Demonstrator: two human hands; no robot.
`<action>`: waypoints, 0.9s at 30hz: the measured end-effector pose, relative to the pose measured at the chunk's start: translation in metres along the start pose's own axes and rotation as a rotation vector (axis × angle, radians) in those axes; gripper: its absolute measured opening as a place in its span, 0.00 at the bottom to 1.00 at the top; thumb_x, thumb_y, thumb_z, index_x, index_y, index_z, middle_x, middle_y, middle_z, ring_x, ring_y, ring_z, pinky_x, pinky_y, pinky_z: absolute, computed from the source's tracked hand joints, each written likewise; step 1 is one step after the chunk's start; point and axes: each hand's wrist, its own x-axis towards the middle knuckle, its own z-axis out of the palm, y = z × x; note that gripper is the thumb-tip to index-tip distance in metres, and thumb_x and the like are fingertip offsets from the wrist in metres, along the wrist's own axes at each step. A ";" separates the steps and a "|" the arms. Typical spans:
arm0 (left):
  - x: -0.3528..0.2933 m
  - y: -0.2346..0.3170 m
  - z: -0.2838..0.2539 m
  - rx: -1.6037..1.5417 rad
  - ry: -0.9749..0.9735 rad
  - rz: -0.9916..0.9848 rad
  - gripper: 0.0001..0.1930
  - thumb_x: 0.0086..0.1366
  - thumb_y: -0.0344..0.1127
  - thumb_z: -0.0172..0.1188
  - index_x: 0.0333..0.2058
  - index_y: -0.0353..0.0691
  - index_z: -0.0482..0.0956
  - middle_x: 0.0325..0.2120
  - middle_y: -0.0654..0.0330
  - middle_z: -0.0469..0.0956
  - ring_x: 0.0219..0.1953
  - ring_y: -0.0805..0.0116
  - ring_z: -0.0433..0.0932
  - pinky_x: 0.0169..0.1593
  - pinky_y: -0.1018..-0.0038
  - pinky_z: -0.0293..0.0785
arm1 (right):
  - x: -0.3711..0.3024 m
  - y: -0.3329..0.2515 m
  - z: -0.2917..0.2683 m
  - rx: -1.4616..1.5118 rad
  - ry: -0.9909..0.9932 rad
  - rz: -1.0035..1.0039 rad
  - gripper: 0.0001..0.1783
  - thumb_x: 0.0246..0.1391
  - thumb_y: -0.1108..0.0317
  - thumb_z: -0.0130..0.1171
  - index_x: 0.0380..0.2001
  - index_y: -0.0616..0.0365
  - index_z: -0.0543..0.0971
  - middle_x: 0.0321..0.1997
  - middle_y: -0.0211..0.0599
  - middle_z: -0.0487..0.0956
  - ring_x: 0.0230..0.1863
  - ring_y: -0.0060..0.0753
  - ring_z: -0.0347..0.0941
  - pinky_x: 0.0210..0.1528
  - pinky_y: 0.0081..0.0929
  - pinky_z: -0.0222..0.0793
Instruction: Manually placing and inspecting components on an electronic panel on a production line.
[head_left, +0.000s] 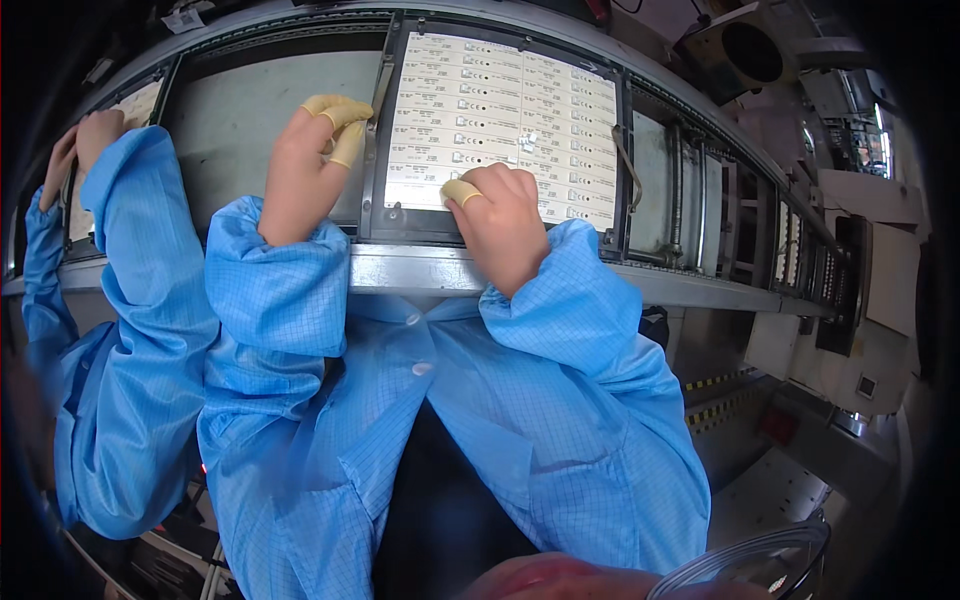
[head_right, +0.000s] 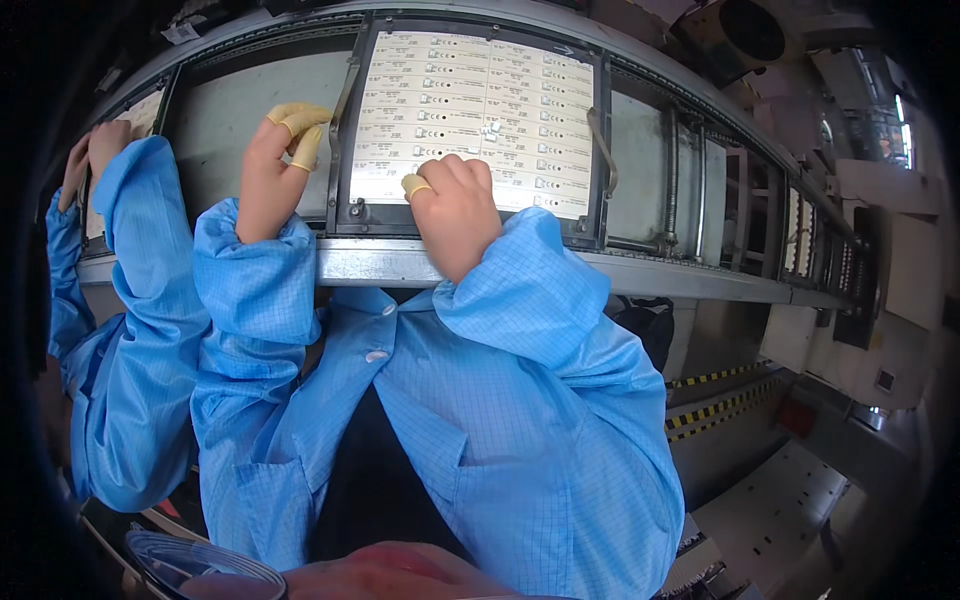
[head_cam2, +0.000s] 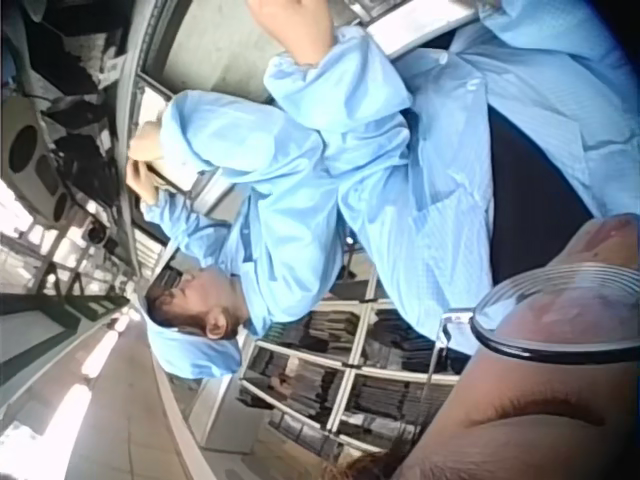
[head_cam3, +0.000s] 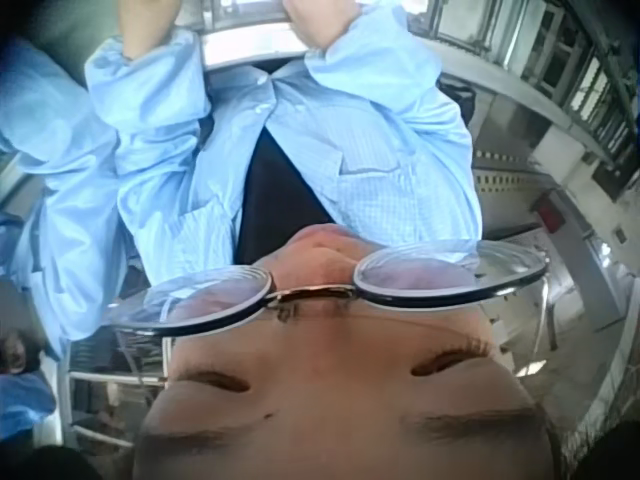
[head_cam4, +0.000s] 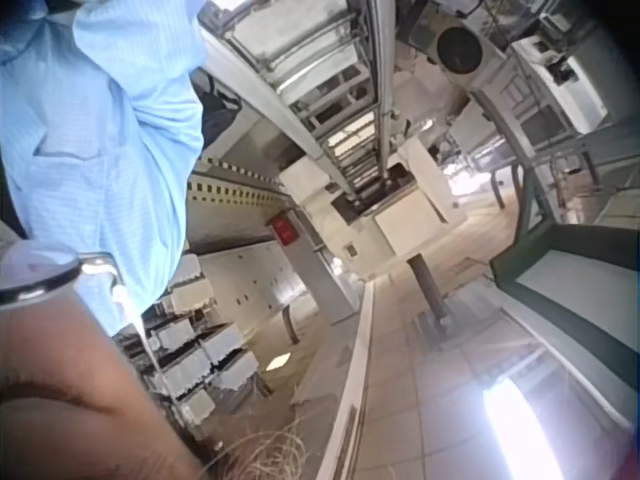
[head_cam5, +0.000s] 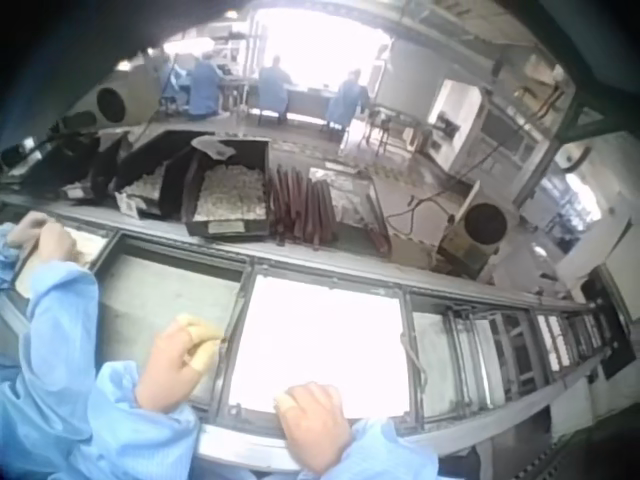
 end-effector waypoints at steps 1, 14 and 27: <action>-0.002 -0.001 0.000 -0.012 0.004 -0.001 0.09 0.57 0.23 0.54 0.37 0.35 0.78 0.38 0.53 0.75 0.37 0.60 0.75 0.39 0.73 0.72 | 0.002 -0.001 -0.002 -0.053 -0.055 -0.015 0.08 0.42 0.72 0.63 0.30 0.56 0.79 0.30 0.31 0.75 0.38 0.36 0.70 0.41 0.32 0.62; -0.008 -0.003 -0.011 0.074 0.042 0.141 0.07 0.56 0.24 0.55 0.35 0.35 0.76 0.36 0.51 0.74 0.37 0.51 0.75 0.41 0.67 0.72 | 0.022 0.041 -0.021 -0.068 -0.125 0.254 0.12 0.47 0.74 0.59 0.37 0.64 0.77 0.38 0.47 0.74 0.41 0.50 0.70 0.46 0.35 0.67; -0.017 -0.007 -0.013 0.063 0.056 0.177 0.06 0.55 0.26 0.56 0.33 0.34 0.77 0.35 0.54 0.74 0.35 0.54 0.75 0.40 0.66 0.73 | 0.181 -0.010 -0.088 0.050 0.312 -0.304 0.07 0.43 0.70 0.63 0.29 0.56 0.78 0.29 0.39 0.76 0.29 0.34 0.74 0.31 0.28 0.70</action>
